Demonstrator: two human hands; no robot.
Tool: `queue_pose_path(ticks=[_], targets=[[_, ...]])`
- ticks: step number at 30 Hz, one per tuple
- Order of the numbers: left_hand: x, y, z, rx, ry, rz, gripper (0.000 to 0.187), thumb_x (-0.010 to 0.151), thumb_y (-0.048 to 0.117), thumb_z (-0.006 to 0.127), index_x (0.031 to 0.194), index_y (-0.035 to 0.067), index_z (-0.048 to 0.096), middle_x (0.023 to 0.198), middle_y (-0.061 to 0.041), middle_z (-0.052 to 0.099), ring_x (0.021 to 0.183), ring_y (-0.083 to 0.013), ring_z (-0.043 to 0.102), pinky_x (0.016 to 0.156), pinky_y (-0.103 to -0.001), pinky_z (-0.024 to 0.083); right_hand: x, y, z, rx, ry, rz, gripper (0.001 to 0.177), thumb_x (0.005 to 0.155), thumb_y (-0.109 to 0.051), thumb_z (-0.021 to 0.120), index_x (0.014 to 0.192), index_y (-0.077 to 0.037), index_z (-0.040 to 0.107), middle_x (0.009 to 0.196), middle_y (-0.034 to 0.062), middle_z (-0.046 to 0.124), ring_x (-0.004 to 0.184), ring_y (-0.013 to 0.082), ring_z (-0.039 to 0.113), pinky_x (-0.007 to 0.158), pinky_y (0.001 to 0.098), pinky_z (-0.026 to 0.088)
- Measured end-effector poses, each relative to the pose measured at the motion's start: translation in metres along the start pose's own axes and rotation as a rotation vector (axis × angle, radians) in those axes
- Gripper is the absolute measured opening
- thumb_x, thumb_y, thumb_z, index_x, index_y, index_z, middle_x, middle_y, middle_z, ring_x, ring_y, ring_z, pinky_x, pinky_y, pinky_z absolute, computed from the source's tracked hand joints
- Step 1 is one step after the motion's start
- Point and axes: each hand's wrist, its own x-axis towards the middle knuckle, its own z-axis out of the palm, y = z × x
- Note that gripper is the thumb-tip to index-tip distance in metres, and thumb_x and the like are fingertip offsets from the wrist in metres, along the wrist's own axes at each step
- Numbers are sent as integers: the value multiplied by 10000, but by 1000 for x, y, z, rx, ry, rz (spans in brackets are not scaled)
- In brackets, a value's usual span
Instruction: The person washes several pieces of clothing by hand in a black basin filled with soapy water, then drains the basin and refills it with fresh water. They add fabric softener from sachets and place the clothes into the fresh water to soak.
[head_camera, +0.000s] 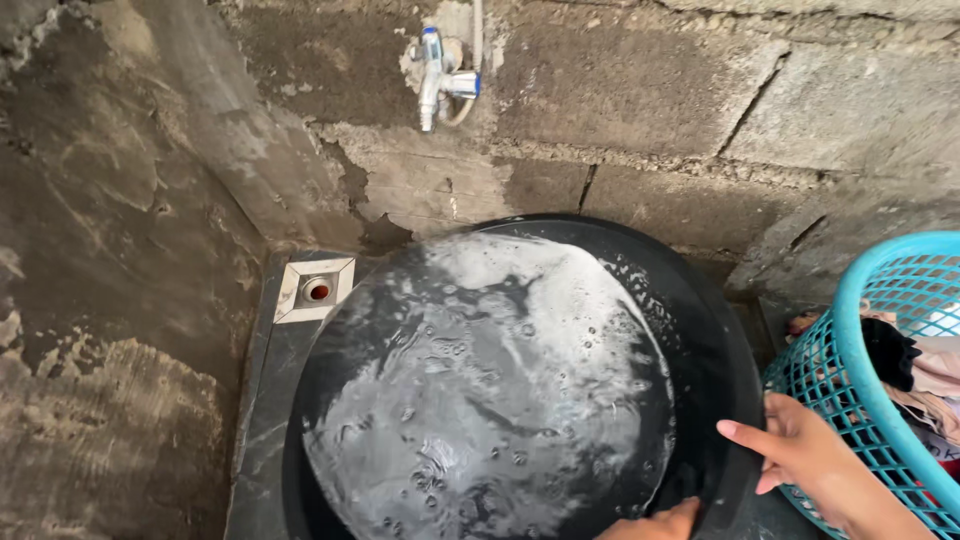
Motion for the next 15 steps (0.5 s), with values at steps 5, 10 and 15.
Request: queue_pose_path(ticks=[5,10,15], targets=[[-19,-27,17,119,13,-299,548,1106,317,355,1596,84,434,1257,-318,656,1118,-437,681,972,-531,520,7,17,-10,172,-192,24,420,867,-272,812,1026,38,578,723,122,633,567,219,649,533,365,590],[-16,-11,-34,64,6,-398,569,1060,302,401,1593,105,432,1238,-308,655,1099,-441,678,955,-526,520,57,75,-10,640,-833,35,161,1015,-42,642,1113,14,528,805,150,675,678,245,662,583,336,532],[-11,39,-88,-41,20,-404,598,1014,288,447,1590,127,430,1220,-299,654,1081,-445,674,939,-520,521,102,119,-2,224,-630,32,322,896,-97,761,1127,2,559,800,162,791,738,191,746,718,337,553]])
